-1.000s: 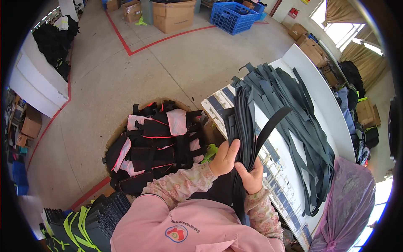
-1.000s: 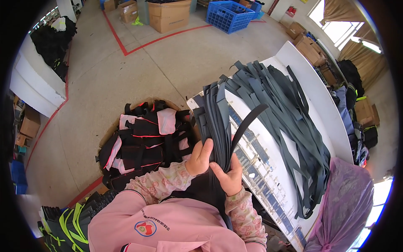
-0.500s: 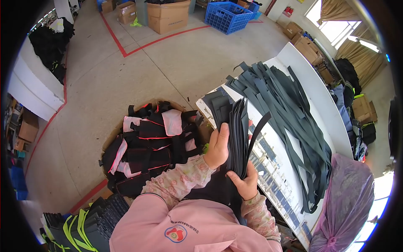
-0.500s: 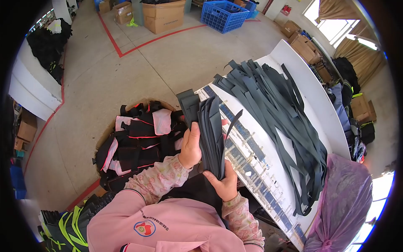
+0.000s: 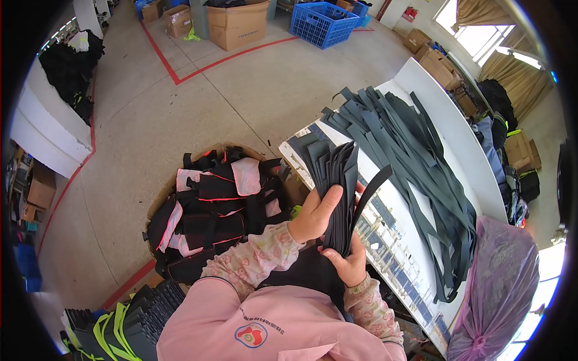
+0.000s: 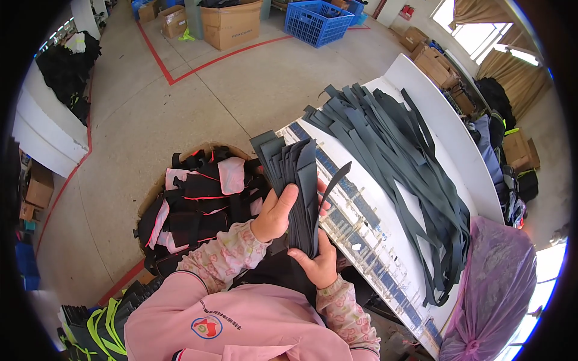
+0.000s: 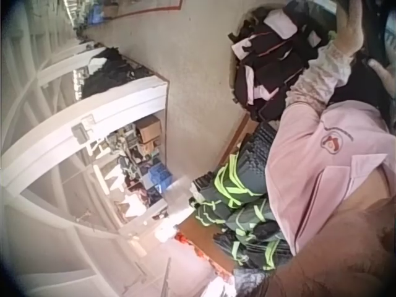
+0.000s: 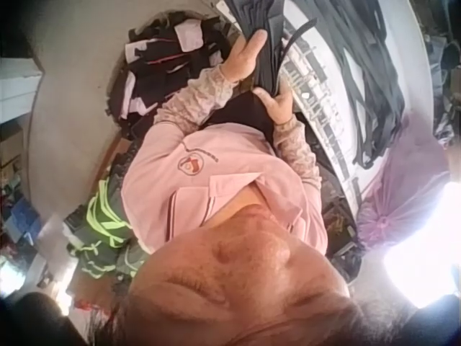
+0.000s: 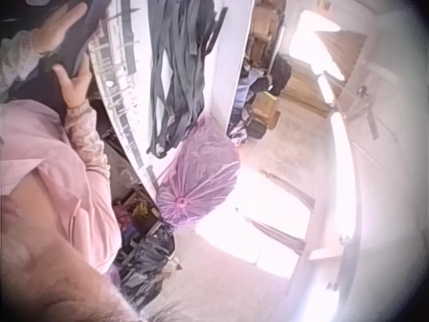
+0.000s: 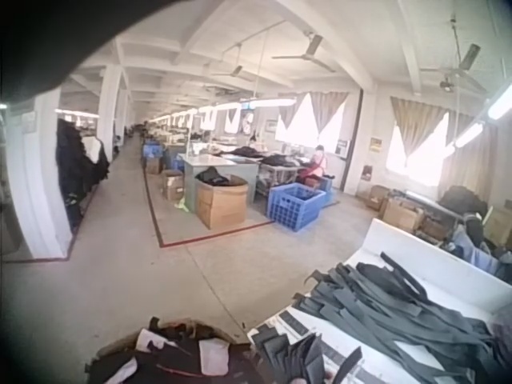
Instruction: Organizing and stacking a bundle of black fabric straps on a workbench.
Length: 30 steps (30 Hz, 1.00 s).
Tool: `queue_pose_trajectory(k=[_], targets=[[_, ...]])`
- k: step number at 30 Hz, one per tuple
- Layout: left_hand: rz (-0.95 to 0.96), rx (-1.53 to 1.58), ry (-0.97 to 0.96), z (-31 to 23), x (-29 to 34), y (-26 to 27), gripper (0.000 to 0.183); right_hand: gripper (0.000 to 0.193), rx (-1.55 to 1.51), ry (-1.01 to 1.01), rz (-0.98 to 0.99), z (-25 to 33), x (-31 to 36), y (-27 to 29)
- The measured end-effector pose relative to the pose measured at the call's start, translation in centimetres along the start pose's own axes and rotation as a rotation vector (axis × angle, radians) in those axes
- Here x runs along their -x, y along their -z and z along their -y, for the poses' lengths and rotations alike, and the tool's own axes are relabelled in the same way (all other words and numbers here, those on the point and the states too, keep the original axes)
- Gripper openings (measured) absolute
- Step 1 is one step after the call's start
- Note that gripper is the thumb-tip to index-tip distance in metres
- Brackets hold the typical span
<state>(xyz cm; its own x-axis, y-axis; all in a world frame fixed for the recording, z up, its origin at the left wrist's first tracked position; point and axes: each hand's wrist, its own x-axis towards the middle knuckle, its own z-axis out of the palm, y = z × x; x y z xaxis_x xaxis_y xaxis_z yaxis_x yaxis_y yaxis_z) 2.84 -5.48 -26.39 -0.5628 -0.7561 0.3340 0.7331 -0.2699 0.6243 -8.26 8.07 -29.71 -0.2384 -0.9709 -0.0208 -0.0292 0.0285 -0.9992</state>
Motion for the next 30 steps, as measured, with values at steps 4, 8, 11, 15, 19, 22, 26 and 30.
queue_pose_trajectory(k=[4, 8, 11, 15, 19, 22, 26, 30], targets=[[0.023, -0.003, 0.003, 0.0, 0.2, -0.1, 0.040, 0.061, 0.101, 0.058, 0.094, 0.0, -0.3, 0.6], [0.083, -0.012, -0.015, -0.5, 0.4, -0.3, 0.042, 0.063, 0.210, 0.101, 0.087, 1.2, -0.9, 0.1], [0.136, -0.074, -0.009, 0.4, 0.6, 0.7, 0.041, 0.070, 0.269, 0.104, 0.083, 0.9, -0.9, -0.2], [0.114, -0.235, 0.100, 0.2, 0.8, 0.8, 0.049, 0.082, 0.146, 0.038, 0.082, 0.1, -0.5, -0.2], [0.069, -0.130, 0.097, -0.4, 0.9, 0.6, 0.043, 0.087, 0.025, 0.071, 0.096, 0.7, -0.5, -0.2], [0.071, -0.115, 0.114, -0.3, 0.9, 0.5, 0.042, 0.089, 0.118, 0.107, 0.070, 1.2, -1.0, 0.0], [0.101, -0.070, 0.035, -0.4, 0.8, -0.6, 0.036, 0.091, 0.285, 0.223, 0.003, 2.9, -2.3, -0.3], [0.206, -0.323, -0.009, -0.5, 0.7, 0.6, 0.037, 0.091, 0.458, 0.185, 0.066, 4.8, -2.8, -0.2]])
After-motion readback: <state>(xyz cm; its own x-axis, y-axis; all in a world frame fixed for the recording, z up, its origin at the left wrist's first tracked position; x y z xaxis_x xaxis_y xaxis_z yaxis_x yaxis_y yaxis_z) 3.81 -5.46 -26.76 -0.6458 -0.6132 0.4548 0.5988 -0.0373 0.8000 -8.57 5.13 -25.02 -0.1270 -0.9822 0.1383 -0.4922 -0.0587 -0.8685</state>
